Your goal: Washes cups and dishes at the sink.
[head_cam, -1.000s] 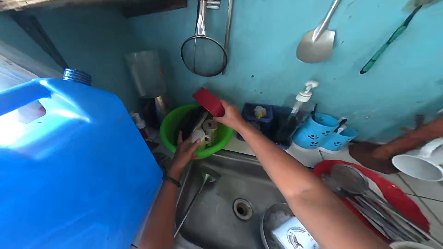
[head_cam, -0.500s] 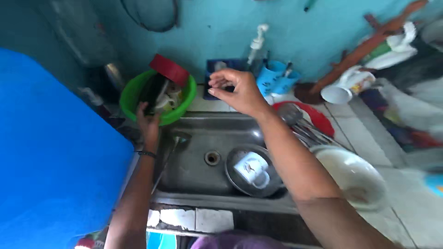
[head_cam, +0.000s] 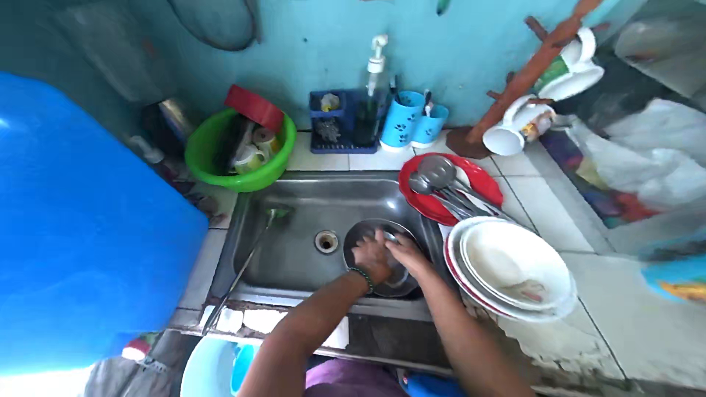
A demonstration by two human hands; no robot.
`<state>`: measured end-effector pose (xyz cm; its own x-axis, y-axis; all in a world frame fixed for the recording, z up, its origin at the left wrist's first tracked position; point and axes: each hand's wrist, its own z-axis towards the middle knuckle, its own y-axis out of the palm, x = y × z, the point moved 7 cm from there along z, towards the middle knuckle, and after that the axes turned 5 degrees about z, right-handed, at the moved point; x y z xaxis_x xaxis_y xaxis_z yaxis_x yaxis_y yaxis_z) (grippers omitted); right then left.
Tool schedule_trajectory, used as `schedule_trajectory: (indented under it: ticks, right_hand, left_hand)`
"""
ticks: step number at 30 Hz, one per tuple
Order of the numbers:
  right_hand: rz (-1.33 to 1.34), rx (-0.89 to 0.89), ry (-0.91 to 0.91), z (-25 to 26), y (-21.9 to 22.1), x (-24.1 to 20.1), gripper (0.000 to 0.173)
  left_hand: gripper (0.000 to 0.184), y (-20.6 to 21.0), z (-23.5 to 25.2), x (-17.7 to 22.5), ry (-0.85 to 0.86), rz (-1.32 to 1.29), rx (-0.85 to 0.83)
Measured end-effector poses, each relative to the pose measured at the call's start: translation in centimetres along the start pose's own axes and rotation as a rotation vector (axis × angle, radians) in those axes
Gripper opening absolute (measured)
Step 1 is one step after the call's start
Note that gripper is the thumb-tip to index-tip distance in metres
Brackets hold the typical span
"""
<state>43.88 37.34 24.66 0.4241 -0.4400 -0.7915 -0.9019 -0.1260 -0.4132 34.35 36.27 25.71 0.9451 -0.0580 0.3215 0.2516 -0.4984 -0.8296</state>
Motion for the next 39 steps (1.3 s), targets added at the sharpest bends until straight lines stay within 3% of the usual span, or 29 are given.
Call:
schedule_trajectory:
  ticks: [3, 6, 7, 9, 10, 13, 15, 16, 18, 21, 22, 24, 27, 30, 35, 37, 38, 39]
  right_hand:
    - [0.141, 0.051, -0.001, 0.3, 0.1, 0.6, 0.039]
    - [0.204, 0.057, -0.066, -0.2, -0.7, 0.2, 0.042]
    - [0.256, 0.064, -0.081, -0.7, -1.3, 0.1, 0.042]
    - [0.415, 0.072, -0.053, -1.6, -2.3, 0.2, 0.045]
    - [0.524, 0.06, -0.022, -1.9, -2.4, 0.3, 0.048]
    - [0.828, 0.002, -0.077, -2.2, -1.6, -0.4, 0.045]
    - [0.925, -0.007, -0.11, -2.0, -1.1, -0.8, 0.034]
    - [0.915, 0.011, -0.102, -2.1, -1.0, -1.0, 0.03]
    - [0.814, 0.046, -0.09, -1.9, -1.1, -1.0, 0.031]
    - [0.59, 0.096, -0.05, -1.2, -1.3, -0.7, 0.038]
    - [0.522, 0.101, -0.037, -0.7, -1.3, -0.6, 0.039]
    - [0.415, 0.106, -0.029, -0.2, -1.0, -0.5, 0.036]
    - [0.314, 0.102, -0.011, 0.0, -0.6, -0.7, 0.035]
    - [0.3, 0.099, 0.028, 0.7, -0.4, 0.0, 0.04]
    - [0.375, 0.096, 0.057, 0.4, -0.1, 0.7, 0.041]
    - [0.372, 0.09, -0.049, -0.3, -0.4, 0.2, 0.045]
    - [0.345, 0.087, -0.134, -0.7, -0.7, 0.0, 0.048]
    - [0.297, 0.092, -0.236, -1.4, -0.9, -0.3, 0.051]
  left_hand:
    - [0.109, 0.0, 0.6, -0.4, 0.005, -0.052, -0.005]
    - [0.098, -1.1, 0.3, -1.5, 0.031, -0.267, -0.066]
    - [0.083, -1.8, -0.3, -1.7, 0.066, -0.418, -0.089]
    - [0.035, -2.8, -1.9, -1.3, 0.166, -0.746, -0.19]
    - [0.022, -2.9, -2.4, -1.1, 0.189, -0.916, -0.285]
    - [0.041, -2.4, -2.8, -1.9, 0.036, -1.361, -0.445]
    - [0.053, -1.9, -2.9, -2.4, -0.043, -1.476, -0.45]
    - [0.053, -2.0, -3.0, -2.8, -0.064, -1.444, -0.389]
    - [0.049, -2.8, -3.7, -3.8, -0.098, -1.244, -0.095]
    - [0.039, -4.6, -4.8, -3.9, 0.006, -0.784, 0.349]
    - [0.048, -4.8, -5.1, -3.2, 0.068, -0.605, 0.407]
    - [0.066, -4.5, -5.3, -1.2, 0.164, -0.211, 0.414]
    - [0.091, -2.2, -3.4, 0.7, 0.09, 0.137, 0.168]
    - [0.111, -0.7, -1.1, 0.5, -0.031, 0.157, 0.036]
    - [0.11, 0.1, 0.8, 0.0, 0.018, 0.047, 0.031]
    - [0.115, 0.1, 1.5, -0.7, 0.071, -0.147, 0.016]
    - [0.11, 0.1, 1.7, -1.0, 0.106, -0.346, -0.005]
    - [0.091, 0.0, 1.4, -1.3, 0.137, -0.605, -0.044]
